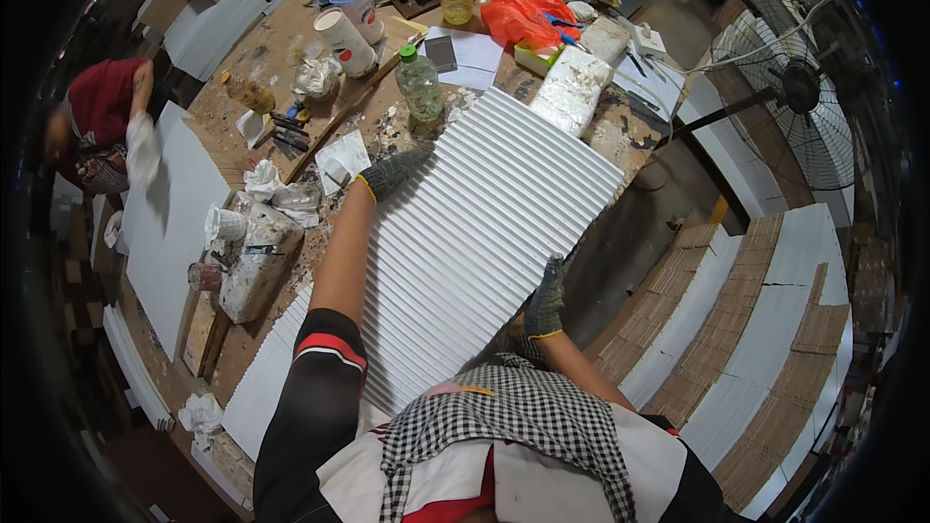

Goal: The person wipes white corrugated panels with a cloth and stacks them on a wooden workbench. The person handles the panels one at a time, aligning them into a neat pile while another worker cleans panels nearby.

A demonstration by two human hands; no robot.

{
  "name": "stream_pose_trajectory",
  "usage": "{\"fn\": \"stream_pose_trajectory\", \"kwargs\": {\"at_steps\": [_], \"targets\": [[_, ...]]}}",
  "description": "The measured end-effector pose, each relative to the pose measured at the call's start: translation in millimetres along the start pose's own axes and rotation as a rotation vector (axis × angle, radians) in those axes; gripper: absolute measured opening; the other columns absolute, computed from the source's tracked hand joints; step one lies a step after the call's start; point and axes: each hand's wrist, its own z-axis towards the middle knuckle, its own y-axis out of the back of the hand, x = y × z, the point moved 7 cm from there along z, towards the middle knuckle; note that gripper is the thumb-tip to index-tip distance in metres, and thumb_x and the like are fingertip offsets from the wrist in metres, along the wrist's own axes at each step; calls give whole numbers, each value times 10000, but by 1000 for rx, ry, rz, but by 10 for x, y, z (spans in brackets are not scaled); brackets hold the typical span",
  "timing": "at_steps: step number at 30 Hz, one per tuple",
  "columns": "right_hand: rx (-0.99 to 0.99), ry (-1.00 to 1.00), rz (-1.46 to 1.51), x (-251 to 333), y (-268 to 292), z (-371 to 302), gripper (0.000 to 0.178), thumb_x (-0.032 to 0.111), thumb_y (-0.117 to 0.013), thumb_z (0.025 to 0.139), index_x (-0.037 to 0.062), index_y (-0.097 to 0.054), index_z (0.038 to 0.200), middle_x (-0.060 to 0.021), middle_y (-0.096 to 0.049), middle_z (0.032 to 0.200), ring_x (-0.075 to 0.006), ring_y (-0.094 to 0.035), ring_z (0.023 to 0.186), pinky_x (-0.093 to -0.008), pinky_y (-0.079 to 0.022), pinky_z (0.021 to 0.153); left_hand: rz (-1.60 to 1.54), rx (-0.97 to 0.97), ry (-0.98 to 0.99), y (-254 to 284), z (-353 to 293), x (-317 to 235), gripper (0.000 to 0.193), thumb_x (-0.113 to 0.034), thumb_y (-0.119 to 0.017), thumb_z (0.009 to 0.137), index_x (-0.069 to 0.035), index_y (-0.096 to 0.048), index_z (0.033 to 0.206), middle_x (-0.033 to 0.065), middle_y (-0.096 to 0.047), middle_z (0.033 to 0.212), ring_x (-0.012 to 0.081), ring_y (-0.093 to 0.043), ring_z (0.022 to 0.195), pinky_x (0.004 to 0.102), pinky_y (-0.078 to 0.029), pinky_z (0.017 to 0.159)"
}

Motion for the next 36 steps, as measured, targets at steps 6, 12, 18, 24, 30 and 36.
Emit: {"fn": "stream_pose_trajectory", "kwargs": {"at_steps": [6, 12, 18, 24, 30, 36], "targets": [[-393, 629, -41, 99, 116, -144, 482, 65, -377, 1068, -50, -393, 1536, -244, -471, 1538, -359, -510, 1370, -444, -431, 1145, 283, 59, -219, 15, 292, 285, 502, -333, -527, 1104, -44, -510, 1515, 56, -611, 1443, 146, -574, 1275, 329, -456, 1100], [64, 134, -64, -110, -40, -56, 626, -55, -404, 996, 2, -288, 1609, -239, -337, 1631, -374, -438, 1437, -429, -398, 1186, -468, 226, -36, 8, 622, 1010, 416, -333, -603, 1057, -109, -626, 1407, -7, -719, 1196, 103, -656, 993, 264, -548, 818], [-184, 257, 70, -35, -14, -47, 641, -78, -465, 979, 3, -326, 1599, -227, -387, 1608, -292, -577, 1289, -375, -512, 1072, -398, 69, 149, 6, 580, 978, 482, -389, -576, 1056, -89, -598, 1433, 54, -701, 1281, 162, -651, 1084, 318, -536, 902], [-195, 121, 1052, -256, 114, 202, 482, 113, -289, 1135, 55, -338, 1611, -202, -289, 1675, -288, -450, 1424, -349, -421, 1158, 509, -532, -466, -21, -284, -232, 641, -406, -578, 1046, 8, -457, 1521, 270, -431, 1584, 390, -370, 1506, 482, -304, 1235], [-205, -39, 225, -60, 210, 409, 533, 165, -285, 1139, 14, -206, 1644, -149, -218, 1711, -264, -238, 1557, -375, -223, 1271, 558, -695, -601, -667, -2016, -208, 597, -323, -586, 1057, 0, -429, 1534, 277, -363, 1619, 443, -311, 1523, 515, -276, 1254], [-505, 459, 161, 396, 545, -206, 599, 220, -301, 1126, -18, -133, 1649, -145, -155, 1733, -259, -172, 1568, -410, -128, 1287, 619, -884, -408, -1225, -3427, 327, 675, -378, -635, 1012, -22, -430, 1547, 250, -350, 1639, 431, -267, 1548, 545, -206, 1278]]}}
